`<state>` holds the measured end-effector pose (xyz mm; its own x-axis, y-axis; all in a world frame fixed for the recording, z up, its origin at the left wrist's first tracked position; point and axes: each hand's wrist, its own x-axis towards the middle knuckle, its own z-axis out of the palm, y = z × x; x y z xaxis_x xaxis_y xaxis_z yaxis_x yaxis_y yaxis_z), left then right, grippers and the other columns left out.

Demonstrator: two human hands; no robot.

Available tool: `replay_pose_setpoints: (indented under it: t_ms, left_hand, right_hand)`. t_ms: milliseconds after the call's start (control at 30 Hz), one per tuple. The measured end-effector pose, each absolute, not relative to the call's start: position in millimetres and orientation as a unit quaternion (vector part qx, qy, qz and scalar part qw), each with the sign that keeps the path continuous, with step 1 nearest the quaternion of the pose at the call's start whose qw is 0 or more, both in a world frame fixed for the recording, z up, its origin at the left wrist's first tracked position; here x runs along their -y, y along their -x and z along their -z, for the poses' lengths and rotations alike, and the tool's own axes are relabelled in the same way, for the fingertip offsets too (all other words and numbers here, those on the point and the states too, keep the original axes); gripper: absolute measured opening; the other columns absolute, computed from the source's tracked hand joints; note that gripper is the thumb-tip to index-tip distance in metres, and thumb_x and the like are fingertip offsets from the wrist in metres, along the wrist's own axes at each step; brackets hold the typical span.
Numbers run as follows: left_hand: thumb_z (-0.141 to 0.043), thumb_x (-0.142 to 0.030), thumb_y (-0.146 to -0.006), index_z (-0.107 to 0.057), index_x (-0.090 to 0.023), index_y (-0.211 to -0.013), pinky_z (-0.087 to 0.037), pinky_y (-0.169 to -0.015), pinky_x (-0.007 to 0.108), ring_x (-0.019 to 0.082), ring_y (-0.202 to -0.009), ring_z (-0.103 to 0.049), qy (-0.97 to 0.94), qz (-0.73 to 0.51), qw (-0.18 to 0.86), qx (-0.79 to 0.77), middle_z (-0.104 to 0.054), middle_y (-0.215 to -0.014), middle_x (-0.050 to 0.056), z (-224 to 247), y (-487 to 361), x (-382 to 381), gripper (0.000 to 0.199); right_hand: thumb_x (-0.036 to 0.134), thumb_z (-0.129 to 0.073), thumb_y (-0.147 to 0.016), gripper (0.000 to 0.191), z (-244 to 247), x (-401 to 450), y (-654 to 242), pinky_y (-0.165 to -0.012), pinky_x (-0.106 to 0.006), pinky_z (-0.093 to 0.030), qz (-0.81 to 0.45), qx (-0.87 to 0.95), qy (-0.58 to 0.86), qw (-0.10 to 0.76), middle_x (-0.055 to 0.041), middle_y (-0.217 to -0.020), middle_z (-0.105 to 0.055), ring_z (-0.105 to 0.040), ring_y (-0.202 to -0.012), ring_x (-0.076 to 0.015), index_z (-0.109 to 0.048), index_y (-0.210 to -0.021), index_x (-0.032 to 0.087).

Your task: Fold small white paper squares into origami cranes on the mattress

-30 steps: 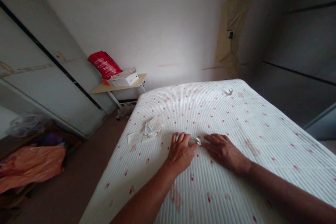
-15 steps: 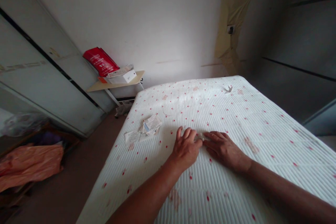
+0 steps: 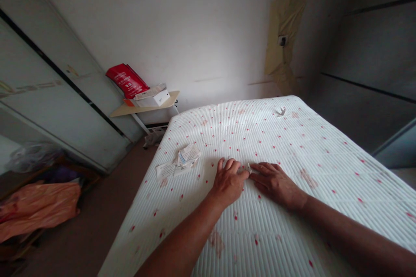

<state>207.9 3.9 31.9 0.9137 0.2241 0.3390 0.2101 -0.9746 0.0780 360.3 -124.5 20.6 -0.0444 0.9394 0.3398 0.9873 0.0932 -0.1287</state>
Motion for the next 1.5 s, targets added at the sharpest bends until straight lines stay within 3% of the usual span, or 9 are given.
replay_pose_setpoints:
  t_ms: [567,1033,1367,1500]
  left_hand:
    - [-0.051,-0.009,-0.076,-0.063,-0.026,-0.100,-0.028,-0.096,0.048,0.023,-0.108,-0.041,-0.965,-0.232,0.067,-0.105,-0.053,-0.103,0.005,-24.7,-200.7,-6.1,0.032]
    - [-0.052,-0.009,-0.075,-0.066,-0.027,-0.095,-0.031,-0.093,0.045,0.022,-0.104,-0.042,-0.969,-0.205,0.076,-0.116,-0.054,-0.098,0.005,-28.6,-199.3,-3.8,0.030]
    - [-0.052,-0.010,-0.075,-0.065,-0.025,-0.098,-0.033,-0.091,0.043,0.022,-0.104,-0.042,-0.963,-0.226,0.085,-0.123,-0.054,-0.099,0.006,-28.3,-196.7,-5.2,0.030]
    - [-0.051,-0.008,-0.074,-0.066,-0.026,-0.099,-0.033,-0.092,0.044,0.022,-0.103,-0.044,-0.958,-0.240,0.091,-0.127,-0.055,-0.100,0.005,-29.0,-194.2,-7.2,0.034]
  right_hand:
    - [0.025,-0.051,-0.086,0.028,-16.5,124.2,-363.7,-0.088,-0.043,-0.041,0.052,0.706,0.676,0.205,-0.0072,-0.121,-0.058,-0.052,-0.107,-0.0240,-0.063,-0.111,0.028]
    - [0.023,-0.050,-0.087,0.030,-16.4,124.2,-363.4,-0.087,-0.045,-0.043,0.056,0.712,0.673,0.193,-0.0085,-0.121,-0.059,-0.053,-0.108,-0.0252,-0.061,-0.114,0.028]
    - [0.021,-0.047,-0.088,0.027,-12.2,125.1,-370.5,-0.084,-0.043,-0.048,0.035,0.705,0.654,0.274,-0.0113,-0.114,-0.061,-0.057,-0.101,-0.0236,-0.065,-0.108,0.023]
    - [0.020,-0.046,-0.087,0.027,-10.8,127.4,-371.7,-0.086,-0.041,-0.049,0.009,0.675,0.649,0.350,-0.0114,-0.112,-0.062,-0.058,-0.102,-0.0221,-0.064,-0.108,0.020]
